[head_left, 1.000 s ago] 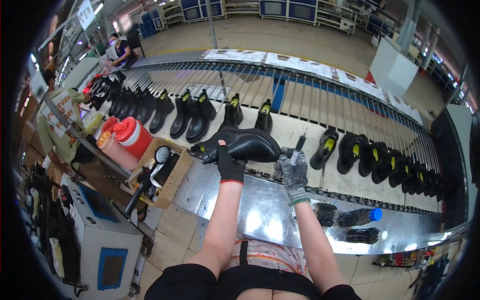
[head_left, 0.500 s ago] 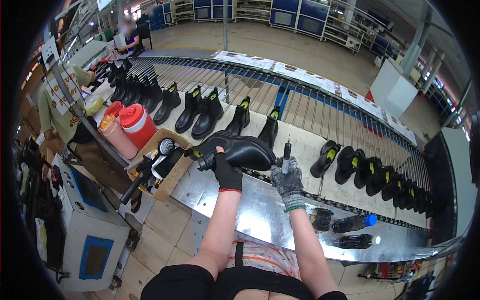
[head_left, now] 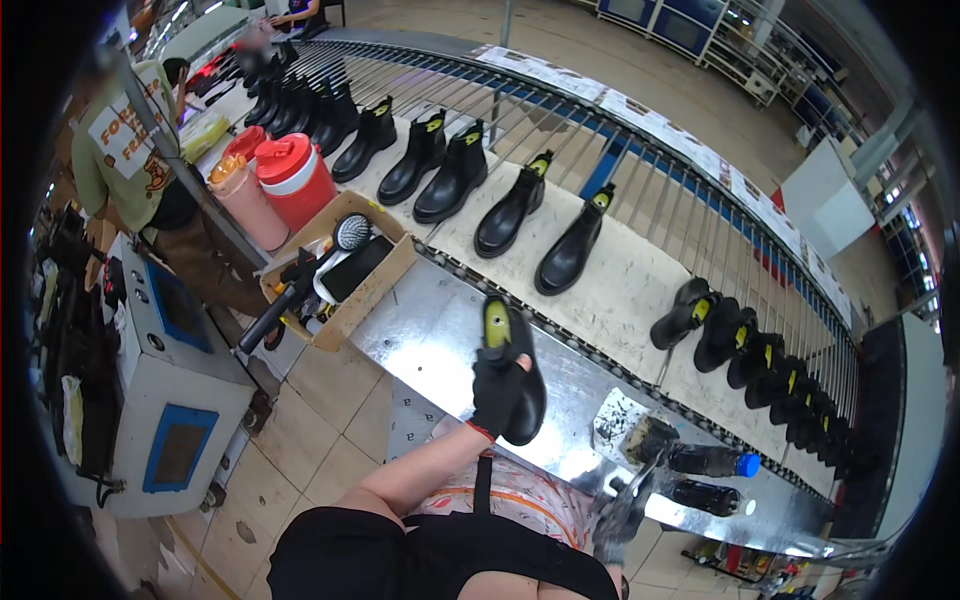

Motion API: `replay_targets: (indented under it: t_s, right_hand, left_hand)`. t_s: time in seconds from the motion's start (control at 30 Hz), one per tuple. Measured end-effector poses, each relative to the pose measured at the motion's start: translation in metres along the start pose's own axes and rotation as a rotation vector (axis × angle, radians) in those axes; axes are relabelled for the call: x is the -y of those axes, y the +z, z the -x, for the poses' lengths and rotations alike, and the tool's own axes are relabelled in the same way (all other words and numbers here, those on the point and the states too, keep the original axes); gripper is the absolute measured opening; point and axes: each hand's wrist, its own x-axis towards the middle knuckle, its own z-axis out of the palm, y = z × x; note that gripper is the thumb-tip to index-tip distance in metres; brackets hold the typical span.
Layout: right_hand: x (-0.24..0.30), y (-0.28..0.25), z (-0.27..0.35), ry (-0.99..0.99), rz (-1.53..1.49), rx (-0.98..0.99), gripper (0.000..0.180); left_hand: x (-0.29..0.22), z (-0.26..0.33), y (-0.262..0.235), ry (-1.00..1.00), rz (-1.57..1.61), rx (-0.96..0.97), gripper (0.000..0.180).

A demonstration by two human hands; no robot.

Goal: Applying adhesive and cleaning the surface of boots on a production line.

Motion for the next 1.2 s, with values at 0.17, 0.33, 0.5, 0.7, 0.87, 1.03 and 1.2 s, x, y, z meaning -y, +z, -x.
replay_targets:
  t_s: [0.17,0.33,0.5,0.7,0.87,1.03,1.2]
  right_hand:
    - [0.01,0.012,0.034,0.225,0.101,-0.155,0.061]
    - [-0.025,-0.023,0.001,0.1,-0.146,-0.096,0.058]
    - [0.015,0.015,-0.001,0.547,0.069,-0.033,0.062]
    - [-0.052,-0.08,-0.066,0.564,0.092,0.31,0.064]
    - [-0.096,-0.12,-0.056,0.956,-0.913,0.507,0.066]
    - [0.016,0.035,0.032,-0.086,-0.096,-0.107,0.059]
    - [0.002,0.02,0.035,0.034,-0.014,-0.1,0.055]
  left_hand:
    - [-0.036,0.016,0.018,-0.057,-0.445,0.049,0.076]
    - [-0.004,0.007,0.008,-0.078,-0.051,0.196,0.082]
    - [-0.046,-0.034,0.01,0.15,0.176,0.293,0.066]
    - [0.023,-0.136,0.02,-0.264,0.158,0.508,0.063]
    - [-0.005,-0.122,0.026,-0.079,0.123,0.543,0.066]
    - [-0.053,-0.087,0.01,0.095,0.358,0.744,0.075]
    - [-0.066,-0.09,0.012,0.32,0.364,0.859,0.08]
